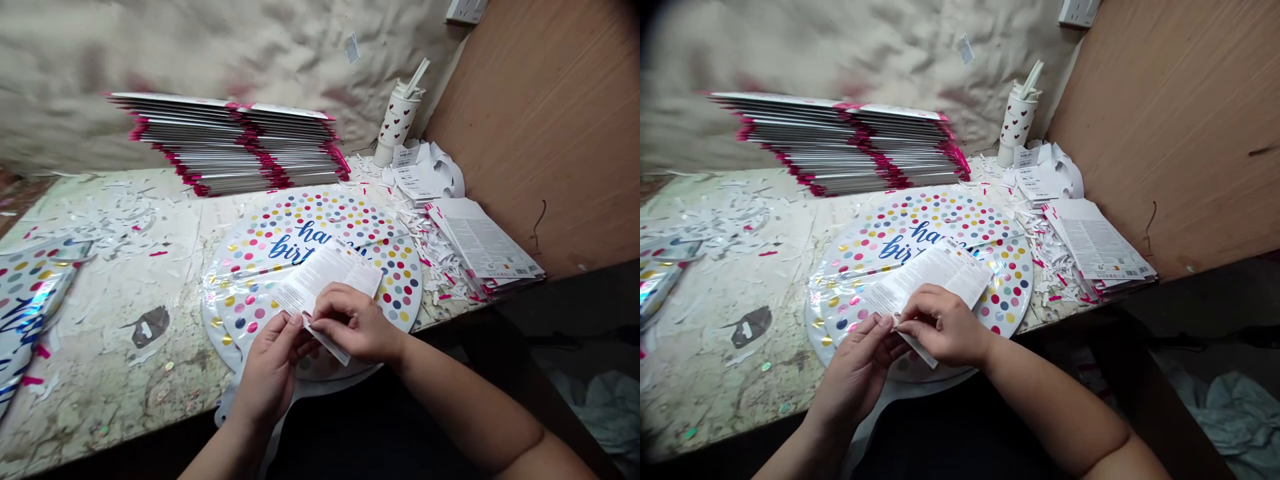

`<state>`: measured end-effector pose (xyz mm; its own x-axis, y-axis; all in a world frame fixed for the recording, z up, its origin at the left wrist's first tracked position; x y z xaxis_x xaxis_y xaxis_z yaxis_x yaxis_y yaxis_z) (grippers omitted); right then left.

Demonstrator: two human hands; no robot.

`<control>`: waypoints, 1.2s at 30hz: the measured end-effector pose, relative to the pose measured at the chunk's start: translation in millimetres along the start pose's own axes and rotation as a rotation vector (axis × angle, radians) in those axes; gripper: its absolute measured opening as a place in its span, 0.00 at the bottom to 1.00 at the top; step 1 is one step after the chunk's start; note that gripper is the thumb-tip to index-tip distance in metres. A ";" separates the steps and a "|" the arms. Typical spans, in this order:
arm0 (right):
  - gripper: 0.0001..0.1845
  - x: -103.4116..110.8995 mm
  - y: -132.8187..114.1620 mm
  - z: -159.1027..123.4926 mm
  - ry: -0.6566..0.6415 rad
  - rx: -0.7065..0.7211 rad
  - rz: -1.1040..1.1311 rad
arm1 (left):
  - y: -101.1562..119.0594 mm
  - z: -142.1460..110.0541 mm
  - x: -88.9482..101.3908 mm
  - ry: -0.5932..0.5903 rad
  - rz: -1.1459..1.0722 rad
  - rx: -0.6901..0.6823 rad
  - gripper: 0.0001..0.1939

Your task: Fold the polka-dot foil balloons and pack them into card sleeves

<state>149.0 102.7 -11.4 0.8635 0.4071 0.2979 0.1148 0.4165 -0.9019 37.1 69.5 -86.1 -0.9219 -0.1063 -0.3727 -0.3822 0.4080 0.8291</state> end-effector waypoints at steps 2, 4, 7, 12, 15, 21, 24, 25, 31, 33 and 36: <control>0.10 1.6 2.5 -2.0 -0.194 -0.060 0.068 | 11.3 2.5 6.4 0.040 0.100 -0.077 0.09; 0.15 19.3 7.8 -7.7 -0.272 -0.145 -0.102 | 33.7 1.5 13.8 0.106 0.328 -0.208 0.10; 0.15 87.5 -12.0 -8.5 0.183 -0.097 -0.593 | 84.1 -13.4 2.6 0.125 0.823 -0.550 0.12; 0.12 97.5 -34.6 8.0 0.175 0.079 -0.324 | 140.1 -45.5 -50.3 -0.070 1.102 -1.072 0.20; 0.10 99.9 -11.8 22.5 0.335 0.025 0.135 | 157.5 -34.5 -45.7 0.061 0.842 -1.043 0.19; 0.24 109.7 29.6 29.0 0.524 -0.019 0.348 | 223.2 -4.7 -25.8 0.413 1.343 -1.361 0.14; 0.22 118.2 53.1 12.7 0.523 -0.169 0.279 | 302.7 37.2 7.6 0.861 1.665 -1.452 0.19; 0.21 119.6 61.6 5.1 0.512 -0.235 0.233 | 325.6 65.1 17.2 0.840 1.775 -1.371 0.21; 0.14 108.1 76.2 -33.3 0.332 -0.415 -0.175 | 376.3 172.8 24.0 0.504 1.944 -1.168 0.31; 0.12 88.4 65.4 -38.2 0.184 -0.336 -0.338 | 365.2 173.3 5.9 0.506 1.924 -1.186 0.32; 0.14 36.9 46.3 -47.7 -0.155 -0.083 -0.537 | 306.9 147.8 -31.1 0.415 1.900 -1.223 0.32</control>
<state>209.6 98.2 -57.1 0.5915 0.2732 0.7586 0.5617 0.5353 -0.6308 -42.2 332.0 118.4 -0.0534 -0.5794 0.8133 0.9411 -0.3016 -0.1531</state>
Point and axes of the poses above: each hand's wrist, its own z-axis towards the middle knuckle, its own x-axis out of the back of the hand, y = z × x, the point moved 8 cm from there along z, towards the middle knuckle, and after that the axes turned 5 degrees about z, right-handed, at the moved point
